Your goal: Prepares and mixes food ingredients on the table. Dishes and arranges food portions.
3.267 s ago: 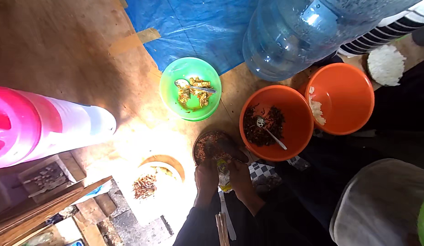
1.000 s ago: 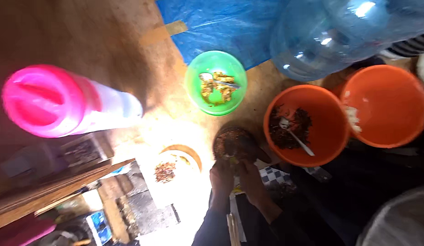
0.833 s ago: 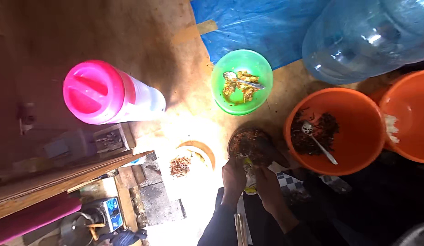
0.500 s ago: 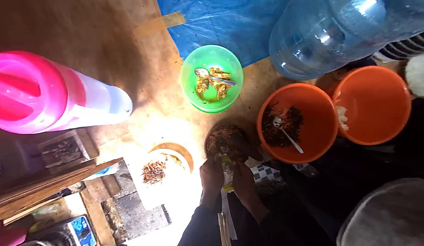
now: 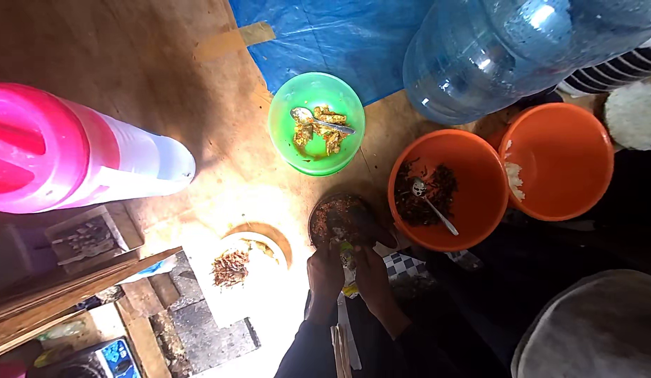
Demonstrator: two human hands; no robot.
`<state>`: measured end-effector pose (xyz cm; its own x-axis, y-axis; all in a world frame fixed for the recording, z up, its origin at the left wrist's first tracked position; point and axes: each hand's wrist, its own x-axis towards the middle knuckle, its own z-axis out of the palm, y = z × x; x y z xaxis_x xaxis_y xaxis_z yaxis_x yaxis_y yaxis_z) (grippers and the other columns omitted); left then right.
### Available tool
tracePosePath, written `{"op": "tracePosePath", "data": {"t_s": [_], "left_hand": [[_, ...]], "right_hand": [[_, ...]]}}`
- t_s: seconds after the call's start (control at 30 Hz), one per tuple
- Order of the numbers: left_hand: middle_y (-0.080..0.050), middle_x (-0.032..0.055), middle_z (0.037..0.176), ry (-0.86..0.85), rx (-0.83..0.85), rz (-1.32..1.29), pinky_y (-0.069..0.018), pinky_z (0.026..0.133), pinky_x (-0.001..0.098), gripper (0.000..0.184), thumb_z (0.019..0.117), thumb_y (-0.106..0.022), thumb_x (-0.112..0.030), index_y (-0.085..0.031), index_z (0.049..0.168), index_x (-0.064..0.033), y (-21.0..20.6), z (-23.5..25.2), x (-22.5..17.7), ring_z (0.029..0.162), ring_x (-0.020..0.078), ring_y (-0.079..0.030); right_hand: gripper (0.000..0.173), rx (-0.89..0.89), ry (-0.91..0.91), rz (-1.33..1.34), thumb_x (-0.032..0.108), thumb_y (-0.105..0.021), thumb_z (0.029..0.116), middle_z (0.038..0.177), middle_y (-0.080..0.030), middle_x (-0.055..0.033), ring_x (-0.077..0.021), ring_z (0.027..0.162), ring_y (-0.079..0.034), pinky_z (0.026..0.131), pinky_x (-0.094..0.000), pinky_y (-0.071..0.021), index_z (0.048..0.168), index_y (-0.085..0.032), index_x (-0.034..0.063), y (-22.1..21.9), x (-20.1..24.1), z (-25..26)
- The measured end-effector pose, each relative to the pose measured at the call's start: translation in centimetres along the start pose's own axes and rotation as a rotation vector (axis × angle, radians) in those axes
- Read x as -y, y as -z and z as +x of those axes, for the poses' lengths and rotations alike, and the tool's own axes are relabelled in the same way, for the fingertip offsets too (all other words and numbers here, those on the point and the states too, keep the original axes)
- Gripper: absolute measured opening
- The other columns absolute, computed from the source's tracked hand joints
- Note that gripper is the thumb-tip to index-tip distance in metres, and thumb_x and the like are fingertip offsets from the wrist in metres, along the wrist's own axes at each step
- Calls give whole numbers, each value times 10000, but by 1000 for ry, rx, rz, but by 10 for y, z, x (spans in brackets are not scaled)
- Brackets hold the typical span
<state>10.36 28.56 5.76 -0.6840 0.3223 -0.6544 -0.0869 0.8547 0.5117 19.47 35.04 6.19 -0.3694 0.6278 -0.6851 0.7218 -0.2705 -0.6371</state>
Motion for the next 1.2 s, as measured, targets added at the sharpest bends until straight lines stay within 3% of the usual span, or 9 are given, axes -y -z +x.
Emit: {"op": "tracePosePath", "data": {"t_s": [0.23,0.4,0.47,0.53,0.6,0.77,0.93,1.07,1.2], "left_hand": [[-561,47,630,-72,-35,-6,-491,613,433,366,1077,-500,-290,-660,848,-53,0,-2,2,602,201,-579],[-584,-1,658,-284,-30,-181,-503,584,333,328,1067,-492,-298,-708,992,-63,11,-14,12,582,109,-565],[-631,-8,734,-417,10,-243,-533,640,301,333,1059,-493,-307,-714,999,-64,21,-19,17,648,81,-599],[-687,18,846,-584,10,-245,-571,743,286,366,1063,-492,-321,-730,982,-55,34,-20,23,774,74,-654],[-690,39,898,-727,-20,-214,-569,790,282,408,1075,-473,-350,-728,964,-52,52,-18,25,846,79,-658],[-720,60,1040,-899,-157,-198,-568,912,283,382,1072,-479,-308,-734,974,-42,98,6,25,1008,86,-674],[-714,109,1070,-773,-256,-101,-572,884,459,368,1042,-491,-294,-734,1003,-19,128,59,10,982,196,-691],[-710,181,1118,-527,-178,20,-530,919,600,300,1069,-542,-251,-719,1132,-16,148,97,11,1003,336,-697],[-697,198,1230,-437,-152,80,-486,1028,617,344,1050,-571,-272,-673,1292,-50,164,114,5,1160,370,-665]], "right_hand": [[337,-15,11,39,225,-420,1106,775,-619,-55,-148,706,-615,689,-342,-527,1040,-674,13,-1,-5,1],[345,7,87,54,249,-432,1099,825,-638,-57,-129,756,-613,734,-338,-524,1073,-685,15,2,-9,-7],[362,18,131,118,259,-443,1089,925,-687,-73,-123,830,-652,786,-339,-554,1159,-691,4,3,-11,-11],[408,78,152,215,264,-435,1094,1184,-705,-136,-172,1076,-700,947,-381,-601,1303,-646,-16,9,-12,-16],[419,107,187,233,260,-426,1093,1285,-687,-154,-202,1181,-681,968,-398,-603,1328,-629,-20,18,-11,-21],[372,51,271,24,253,-462,1081,1058,-743,-95,-142,912,-732,826,-322,-620,1228,-684,-7,54,-6,-36],[326,-23,338,-119,204,-481,1061,934,-745,-66,-136,787,-723,756,-334,-622,1193,-691,-9,86,4,-44],[325,-135,449,-288,214,-491,1048,892,-731,-75,-168,757,-712,716,-389,-620,1175,-704,3,94,3,-46],[321,-359,434,-624,188,-524,1060,1115,-712,-240,-390,1047,-697,933,-593,-553,1240,-684,-23,145,29,-16]]}}
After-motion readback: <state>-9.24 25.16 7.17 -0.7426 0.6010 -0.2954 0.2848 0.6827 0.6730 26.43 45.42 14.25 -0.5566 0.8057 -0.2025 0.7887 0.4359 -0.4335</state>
